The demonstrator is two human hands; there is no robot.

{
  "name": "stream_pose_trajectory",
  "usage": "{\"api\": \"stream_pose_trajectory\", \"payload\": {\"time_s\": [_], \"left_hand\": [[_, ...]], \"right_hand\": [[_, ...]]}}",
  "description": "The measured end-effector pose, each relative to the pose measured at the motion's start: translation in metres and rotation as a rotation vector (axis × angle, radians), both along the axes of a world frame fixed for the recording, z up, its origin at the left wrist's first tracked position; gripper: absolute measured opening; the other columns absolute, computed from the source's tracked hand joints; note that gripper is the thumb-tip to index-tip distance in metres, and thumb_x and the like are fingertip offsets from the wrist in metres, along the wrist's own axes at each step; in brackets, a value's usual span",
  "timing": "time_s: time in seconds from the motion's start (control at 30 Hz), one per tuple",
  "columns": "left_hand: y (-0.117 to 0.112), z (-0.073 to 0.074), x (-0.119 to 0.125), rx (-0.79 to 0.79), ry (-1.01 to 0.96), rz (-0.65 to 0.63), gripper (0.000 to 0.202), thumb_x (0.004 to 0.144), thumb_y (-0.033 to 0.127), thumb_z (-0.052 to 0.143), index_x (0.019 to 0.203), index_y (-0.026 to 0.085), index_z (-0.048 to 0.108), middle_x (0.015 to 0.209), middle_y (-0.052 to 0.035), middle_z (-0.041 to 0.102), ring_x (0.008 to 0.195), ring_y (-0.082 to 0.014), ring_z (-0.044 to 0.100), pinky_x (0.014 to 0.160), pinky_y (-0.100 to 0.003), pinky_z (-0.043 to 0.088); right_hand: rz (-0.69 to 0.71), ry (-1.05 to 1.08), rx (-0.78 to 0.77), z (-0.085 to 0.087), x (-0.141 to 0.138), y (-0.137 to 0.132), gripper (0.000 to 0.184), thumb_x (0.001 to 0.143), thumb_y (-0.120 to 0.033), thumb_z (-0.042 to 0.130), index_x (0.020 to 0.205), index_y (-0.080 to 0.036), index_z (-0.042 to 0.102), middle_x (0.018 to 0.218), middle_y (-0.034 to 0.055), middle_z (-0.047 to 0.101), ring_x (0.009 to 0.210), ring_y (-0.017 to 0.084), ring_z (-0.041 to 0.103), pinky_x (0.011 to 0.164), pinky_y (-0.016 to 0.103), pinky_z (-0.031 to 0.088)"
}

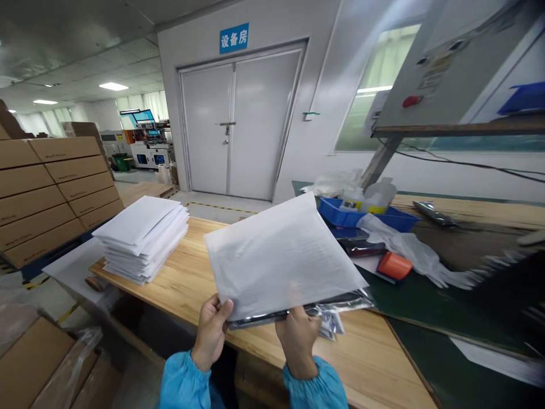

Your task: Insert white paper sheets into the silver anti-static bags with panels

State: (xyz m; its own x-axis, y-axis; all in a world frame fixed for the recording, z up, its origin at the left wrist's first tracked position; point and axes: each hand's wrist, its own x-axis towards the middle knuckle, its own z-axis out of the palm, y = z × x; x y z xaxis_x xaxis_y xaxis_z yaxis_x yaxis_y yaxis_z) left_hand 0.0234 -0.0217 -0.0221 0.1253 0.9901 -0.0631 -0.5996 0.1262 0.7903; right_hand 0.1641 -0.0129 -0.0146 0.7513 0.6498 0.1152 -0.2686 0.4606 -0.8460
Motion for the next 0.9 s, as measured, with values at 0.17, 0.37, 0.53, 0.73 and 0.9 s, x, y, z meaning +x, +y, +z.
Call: {"api": "stream_pose_trajectory", "payload": {"time_s": [0.17, 0.37, 0.53, 0.73, 0.9], "left_hand": [[-0.006, -0.007, 0.012, -0.143, -0.013, -0.020, 0.045, 0.055, 0.046, 0.086, 0.079, 0.013, 0.066, 0.077, -0.0062, 0.072, 0.070, -0.0186, 0.068, 0.063, -0.026, 0.053], [-0.014, -0.036, 0.005, -0.339, 0.525, -0.273, 0.060, 0.064, 0.074, 0.062, 0.066, 0.015, 0.057, 0.058, -0.0072, 0.066, 0.036, -0.0143, 0.056, 0.032, -0.020, 0.032], [-0.004, -0.009, -0.009, 0.237, 1.068, -0.082, 0.043, 0.075, 0.051, 0.064, 0.050, 0.017, 0.051, 0.044, -0.0003, 0.052, 0.040, -0.0127, 0.052, 0.039, -0.022, 0.031], [0.009, 0.055, 0.001, 0.743, 1.077, 0.559, 0.034, 0.071, 0.022, 0.064, 0.104, 0.018, 0.058, 0.091, -0.0053, 0.063, 0.072, -0.0157, 0.060, 0.056, -0.024, 0.048], [0.027, 0.079, 0.001, 1.027, 1.106, 0.774, 0.030, 0.082, 0.013, 0.054, 0.110, 0.018, 0.062, 0.097, -0.0081, 0.066, 0.089, -0.0185, 0.063, 0.075, -0.029, 0.054]], "right_hand": [[-0.069, 0.060, -0.034, -0.001, -0.011, 0.004, 0.025, 0.061, -0.035, 0.075, 0.077, -0.020, 0.062, 0.078, 0.0011, 0.069, 0.067, 0.019, 0.063, 0.065, 0.035, 0.056], [-0.042, -0.287, -0.099, -0.007, -0.011, 0.012, 0.030, 0.062, -0.041, 0.074, 0.061, -0.015, 0.060, 0.059, 0.0049, 0.064, 0.058, 0.017, 0.058, 0.054, 0.028, 0.051], [0.002, -0.780, 0.000, -0.008, -0.015, 0.019, 0.039, 0.078, -0.035, 0.057, 0.043, -0.020, 0.044, 0.039, -0.0028, 0.044, 0.037, 0.010, 0.038, 0.039, 0.023, 0.036], [0.086, -1.024, 0.146, -0.005, -0.026, 0.020, 0.029, 0.076, -0.025, 0.049, 0.047, -0.020, 0.048, 0.041, -0.0022, 0.049, 0.036, 0.011, 0.043, 0.038, 0.022, 0.034], [0.096, -1.069, 0.208, -0.012, -0.034, 0.018, 0.017, 0.075, -0.018, 0.048, 0.070, -0.020, 0.063, 0.054, 0.0007, 0.062, 0.041, 0.014, 0.053, 0.043, 0.023, 0.043]]}}
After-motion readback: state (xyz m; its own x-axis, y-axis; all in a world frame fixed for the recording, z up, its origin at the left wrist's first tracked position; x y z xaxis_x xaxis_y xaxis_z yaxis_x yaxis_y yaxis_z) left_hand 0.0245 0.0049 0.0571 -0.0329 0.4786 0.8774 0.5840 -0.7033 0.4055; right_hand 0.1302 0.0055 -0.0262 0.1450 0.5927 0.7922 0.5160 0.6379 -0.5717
